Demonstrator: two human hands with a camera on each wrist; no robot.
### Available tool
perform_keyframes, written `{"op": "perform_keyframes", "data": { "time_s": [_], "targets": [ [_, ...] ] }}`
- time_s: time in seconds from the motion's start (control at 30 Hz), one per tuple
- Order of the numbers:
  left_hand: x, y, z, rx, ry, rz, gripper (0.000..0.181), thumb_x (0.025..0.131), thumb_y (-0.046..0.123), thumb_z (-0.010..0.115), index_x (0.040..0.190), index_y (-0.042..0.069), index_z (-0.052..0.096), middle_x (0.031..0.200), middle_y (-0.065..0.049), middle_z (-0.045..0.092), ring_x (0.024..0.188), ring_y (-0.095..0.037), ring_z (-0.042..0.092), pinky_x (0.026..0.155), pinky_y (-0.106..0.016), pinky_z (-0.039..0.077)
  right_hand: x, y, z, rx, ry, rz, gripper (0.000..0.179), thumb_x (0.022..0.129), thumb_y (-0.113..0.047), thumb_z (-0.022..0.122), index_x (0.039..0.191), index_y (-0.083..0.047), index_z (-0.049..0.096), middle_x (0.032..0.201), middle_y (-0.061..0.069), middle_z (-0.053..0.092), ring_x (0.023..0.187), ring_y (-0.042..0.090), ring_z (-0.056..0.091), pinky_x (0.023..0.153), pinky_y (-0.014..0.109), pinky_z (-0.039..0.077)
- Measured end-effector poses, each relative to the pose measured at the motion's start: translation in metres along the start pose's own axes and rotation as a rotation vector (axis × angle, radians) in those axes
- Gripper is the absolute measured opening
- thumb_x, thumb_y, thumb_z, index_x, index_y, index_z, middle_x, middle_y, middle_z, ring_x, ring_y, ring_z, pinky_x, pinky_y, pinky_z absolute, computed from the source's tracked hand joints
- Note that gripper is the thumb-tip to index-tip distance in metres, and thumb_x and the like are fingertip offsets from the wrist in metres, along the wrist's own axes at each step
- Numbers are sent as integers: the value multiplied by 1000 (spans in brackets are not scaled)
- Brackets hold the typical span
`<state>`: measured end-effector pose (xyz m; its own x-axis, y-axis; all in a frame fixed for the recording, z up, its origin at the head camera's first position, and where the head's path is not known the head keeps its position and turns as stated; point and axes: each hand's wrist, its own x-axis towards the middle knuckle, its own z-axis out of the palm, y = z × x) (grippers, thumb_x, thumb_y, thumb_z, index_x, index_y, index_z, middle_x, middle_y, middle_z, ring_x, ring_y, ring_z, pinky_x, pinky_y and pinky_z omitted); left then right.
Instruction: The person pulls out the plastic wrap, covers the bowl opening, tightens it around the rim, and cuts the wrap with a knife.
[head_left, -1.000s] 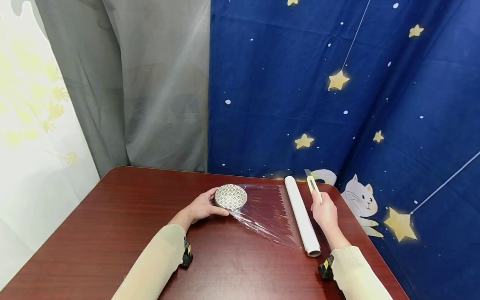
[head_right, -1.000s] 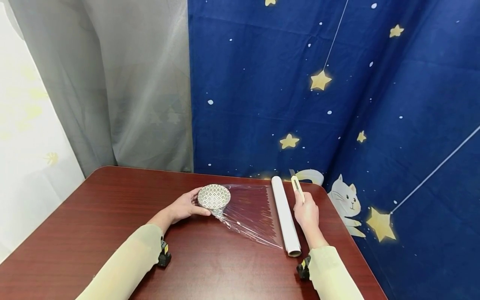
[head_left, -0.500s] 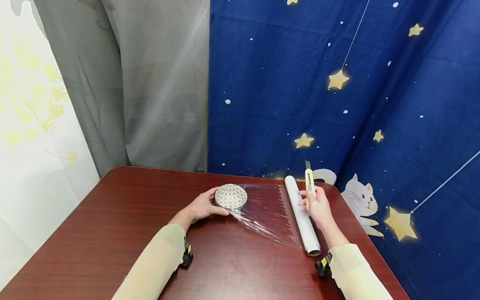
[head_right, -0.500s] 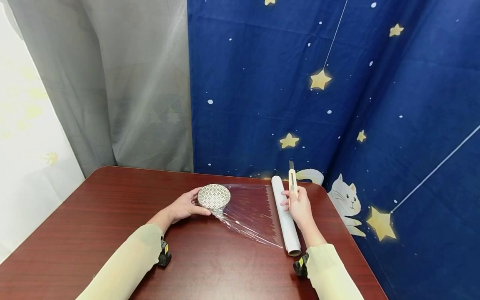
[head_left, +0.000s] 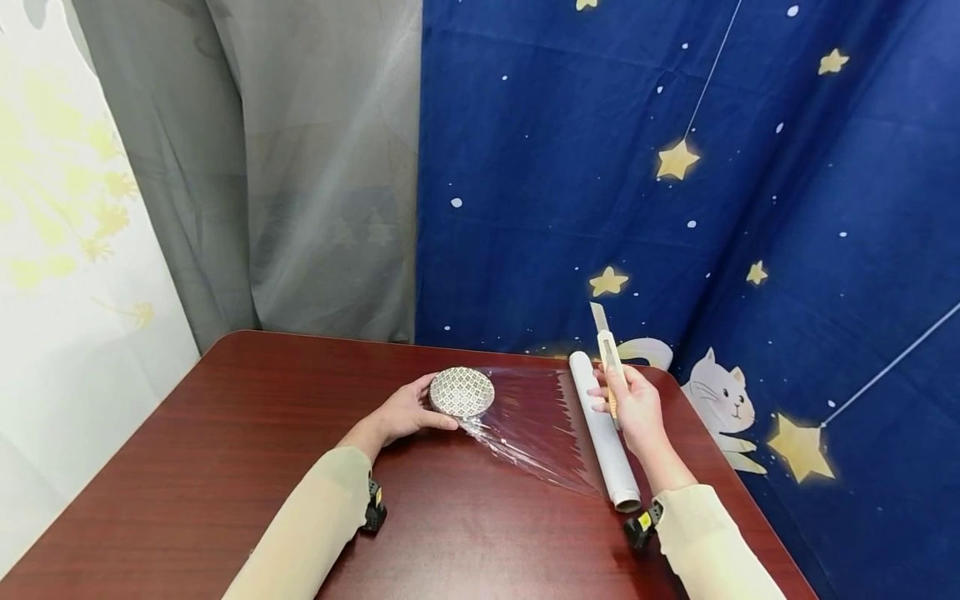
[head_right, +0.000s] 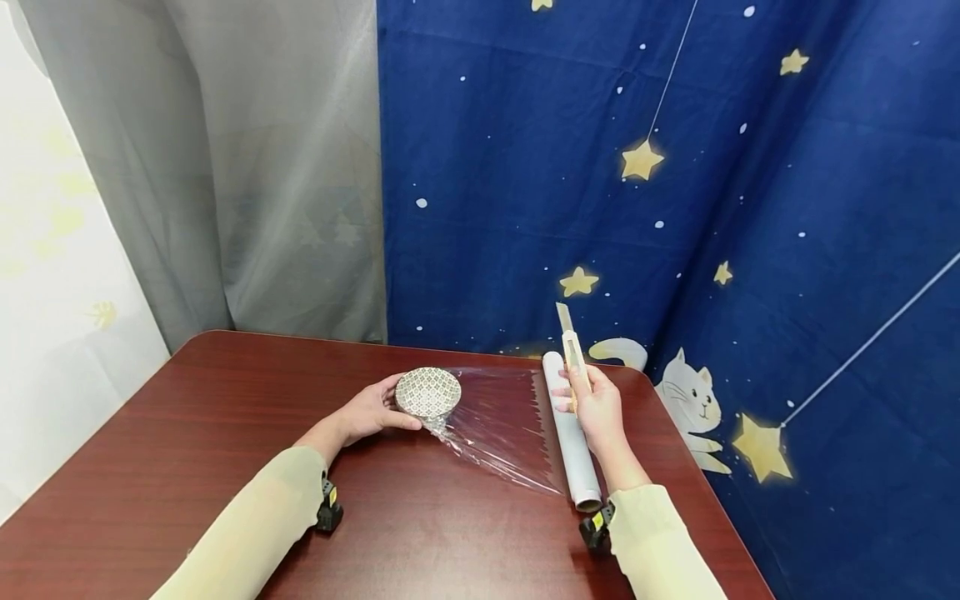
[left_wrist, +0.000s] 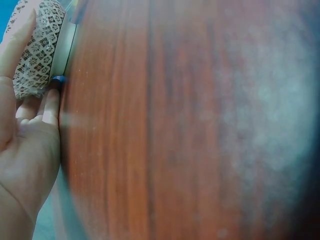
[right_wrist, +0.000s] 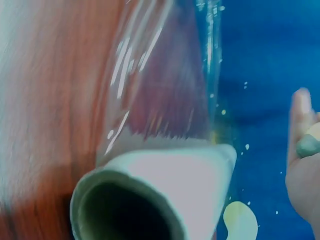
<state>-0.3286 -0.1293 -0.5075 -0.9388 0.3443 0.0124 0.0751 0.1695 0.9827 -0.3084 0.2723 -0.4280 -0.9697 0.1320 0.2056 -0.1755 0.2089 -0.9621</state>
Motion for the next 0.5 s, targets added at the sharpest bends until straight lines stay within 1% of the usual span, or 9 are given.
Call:
{"op": "perform_keyframes", "data": {
  "time_s": [0.07,0.13,0.2,0.3,0.4,0.47,0.5],
  "targets": [
    [0,0,0,4,3,1,104,85,10,95,169,3,35,160,-23,59,141,-30,62,100,-24,54,0,-2,0,-22,6,-11,43,116,-29,57,143,4,62,98,-13,75,81,4,72,71,18,61],
    [0,1,1,9,5,7,103,85,9,95,169,2,35,159,-23,59,140,-31,62,100,-23,53,1,-3,0,-19,-2,-28,40,116,-26,57,144,3,61,95,-15,74,81,4,70,71,18,60],
    [-1,2,0,10,5,8,103,85,9,95,168,2,36,159,-23,60,139,-31,62,99,-23,53,2,-4,0,13,-22,-42,40,116,-23,56,145,5,57,93,-16,75,79,3,71,69,18,60],
    [-1,3,0,5,4,2,103,85,9,95,168,1,36,159,-24,59,138,-31,63,98,-24,54,1,-7,2,104,-82,-38,39,118,-23,52,143,6,48,98,-18,79,82,2,77,72,20,64],
    [-2,3,0,6,5,-3,103,85,10,95,169,2,35,159,-24,59,139,-31,63,97,-24,55,-1,-10,3,135,-108,-22,32,119,-25,47,138,1,45,96,-17,78,72,2,73,64,19,61],
    [-1,2,1,7,3,0,104,85,10,95,169,1,35,159,-24,59,140,-31,62,99,-24,54,-3,-12,4,125,-98,-3,27,120,-27,45,131,-3,48,89,-15,74,62,3,63,55,17,55],
    [-1,2,1,9,2,1,104,85,10,95,169,2,35,160,-24,59,140,-31,62,99,-25,54,-4,-13,5,117,-79,5,27,120,-28,45,129,-3,51,84,-12,70,57,4,57,50,17,50]
  ]
}}
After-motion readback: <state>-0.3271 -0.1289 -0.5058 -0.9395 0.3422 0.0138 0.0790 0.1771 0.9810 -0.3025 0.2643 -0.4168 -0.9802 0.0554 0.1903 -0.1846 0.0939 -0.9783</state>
